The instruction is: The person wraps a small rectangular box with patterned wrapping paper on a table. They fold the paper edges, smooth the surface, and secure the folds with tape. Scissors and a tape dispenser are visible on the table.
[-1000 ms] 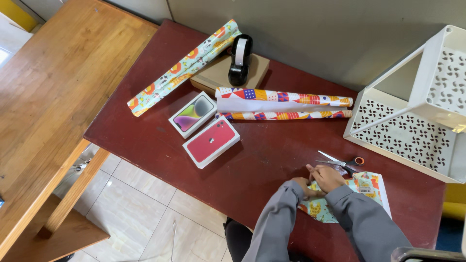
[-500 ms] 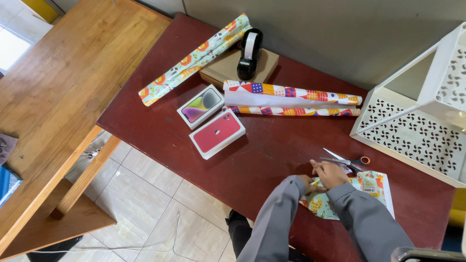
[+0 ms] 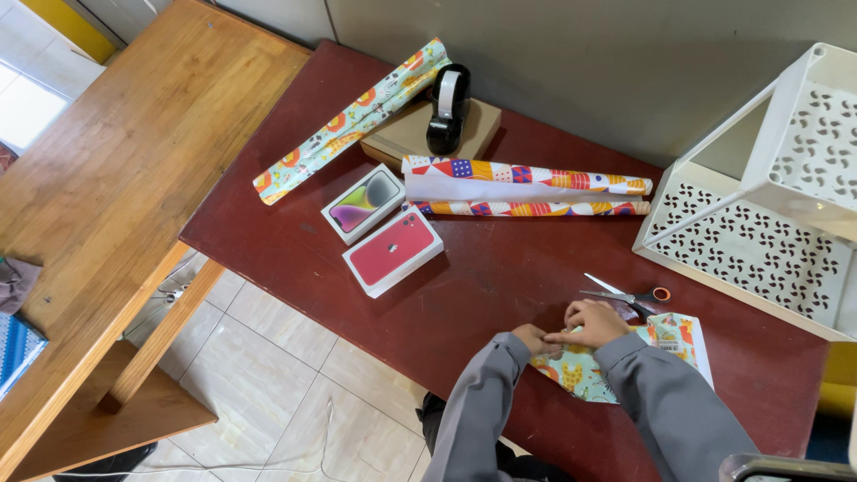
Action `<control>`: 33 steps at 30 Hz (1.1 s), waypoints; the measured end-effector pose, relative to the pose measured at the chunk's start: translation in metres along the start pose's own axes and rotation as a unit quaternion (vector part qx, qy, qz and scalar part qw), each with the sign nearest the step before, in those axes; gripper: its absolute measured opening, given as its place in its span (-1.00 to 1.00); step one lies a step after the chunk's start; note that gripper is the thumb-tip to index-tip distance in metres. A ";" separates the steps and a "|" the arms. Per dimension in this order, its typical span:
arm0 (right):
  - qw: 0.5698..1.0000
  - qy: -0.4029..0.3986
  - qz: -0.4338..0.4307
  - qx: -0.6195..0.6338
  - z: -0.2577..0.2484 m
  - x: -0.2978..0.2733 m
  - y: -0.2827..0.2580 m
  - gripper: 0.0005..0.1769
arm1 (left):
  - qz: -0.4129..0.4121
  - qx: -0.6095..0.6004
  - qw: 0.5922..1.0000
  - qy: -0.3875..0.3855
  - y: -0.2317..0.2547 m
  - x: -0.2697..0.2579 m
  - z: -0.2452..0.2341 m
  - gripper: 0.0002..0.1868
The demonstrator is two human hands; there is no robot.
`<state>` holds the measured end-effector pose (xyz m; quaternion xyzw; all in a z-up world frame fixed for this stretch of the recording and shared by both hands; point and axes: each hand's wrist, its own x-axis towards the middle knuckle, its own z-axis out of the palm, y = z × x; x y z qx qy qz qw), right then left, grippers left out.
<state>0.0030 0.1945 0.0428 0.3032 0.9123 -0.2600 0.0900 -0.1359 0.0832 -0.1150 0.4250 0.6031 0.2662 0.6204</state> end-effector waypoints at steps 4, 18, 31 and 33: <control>0.999 -0.015 0.038 -0.012 0.007 0.004 -0.002 -0.23 | -0.022 0.011 1.000 0.016 0.008 -0.018 -0.006 -0.44; 0.998 -0.040 -0.016 -0.047 0.011 0.003 -0.005 -0.31 | 0.037 0.002 0.862 0.505 0.055 -0.127 0.049 -0.66; 0.988 0.030 -0.055 -0.141 0.050 0.009 0.016 -0.35 | 0.089 0.218 0.911 0.339 0.035 -0.094 0.037 -0.43; 0.993 0.034 -0.056 -0.097 0.053 0.009 0.023 -0.40 | 0.070 0.226 0.918 0.318 0.032 -0.083 0.033 -0.48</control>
